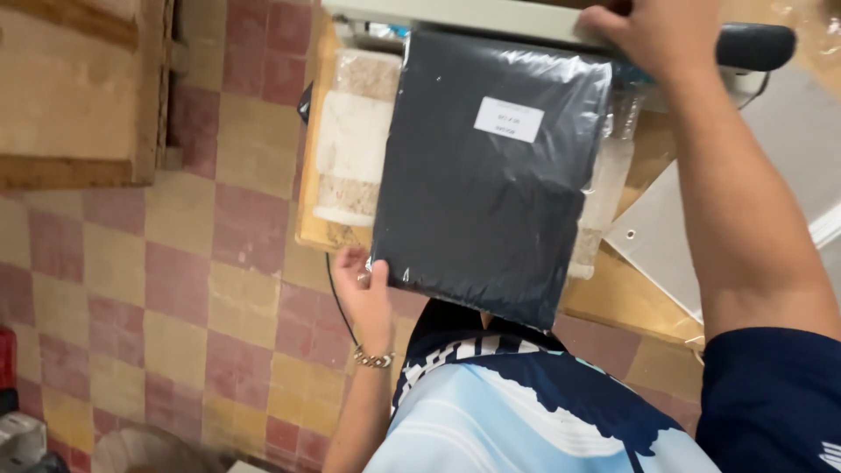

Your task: Seal black plastic bags using a manual heat sealer and stack them.

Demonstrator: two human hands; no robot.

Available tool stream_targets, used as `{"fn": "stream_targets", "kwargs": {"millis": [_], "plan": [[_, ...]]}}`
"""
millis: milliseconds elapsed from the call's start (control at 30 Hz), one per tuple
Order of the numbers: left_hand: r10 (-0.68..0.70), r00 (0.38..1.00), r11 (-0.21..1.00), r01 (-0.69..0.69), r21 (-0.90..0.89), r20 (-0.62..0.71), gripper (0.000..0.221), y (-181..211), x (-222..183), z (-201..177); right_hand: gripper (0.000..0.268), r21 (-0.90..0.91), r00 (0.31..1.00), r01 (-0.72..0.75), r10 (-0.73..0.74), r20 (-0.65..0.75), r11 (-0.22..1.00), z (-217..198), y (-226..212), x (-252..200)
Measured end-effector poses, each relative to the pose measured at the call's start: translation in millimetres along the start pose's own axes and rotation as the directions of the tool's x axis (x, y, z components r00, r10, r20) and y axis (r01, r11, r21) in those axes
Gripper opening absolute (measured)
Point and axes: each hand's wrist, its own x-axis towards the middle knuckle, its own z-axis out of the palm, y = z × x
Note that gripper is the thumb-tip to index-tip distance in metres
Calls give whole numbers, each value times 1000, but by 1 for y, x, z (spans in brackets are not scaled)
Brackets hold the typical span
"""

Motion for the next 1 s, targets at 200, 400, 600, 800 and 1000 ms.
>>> {"fn": "stream_targets", "kwargs": {"millis": [200, 400, 600, 800, 1000], "plan": [[257, 894, 696, -435, 572, 367, 63, 73, 43, 27, 42, -91, 993, 92, -99, -67, 992, -14, -15, 1], [-49, 876, 635, -343, 692, 479, 76, 124, 67, 92, 48, -162, 995, 44, -57, -77, 986, -27, -23, 4], [-257, 857, 538, -258, 802, 447, 80, 164, 67, 130, 51, -73, 999, -37, 39, 27, 997, -31, -30, 6], [-229, 709, 635, -410, 654, 667, 67, 156, 92, 134, 54, -55, 989, -84, 90, 120, 995, -44, -36, 7], [-364, 697, 747, -177, 640, 617, 70, 172, 89, 140, 55, -66, 991, -65, 72, 116, 996, -38, -35, 6]]}}
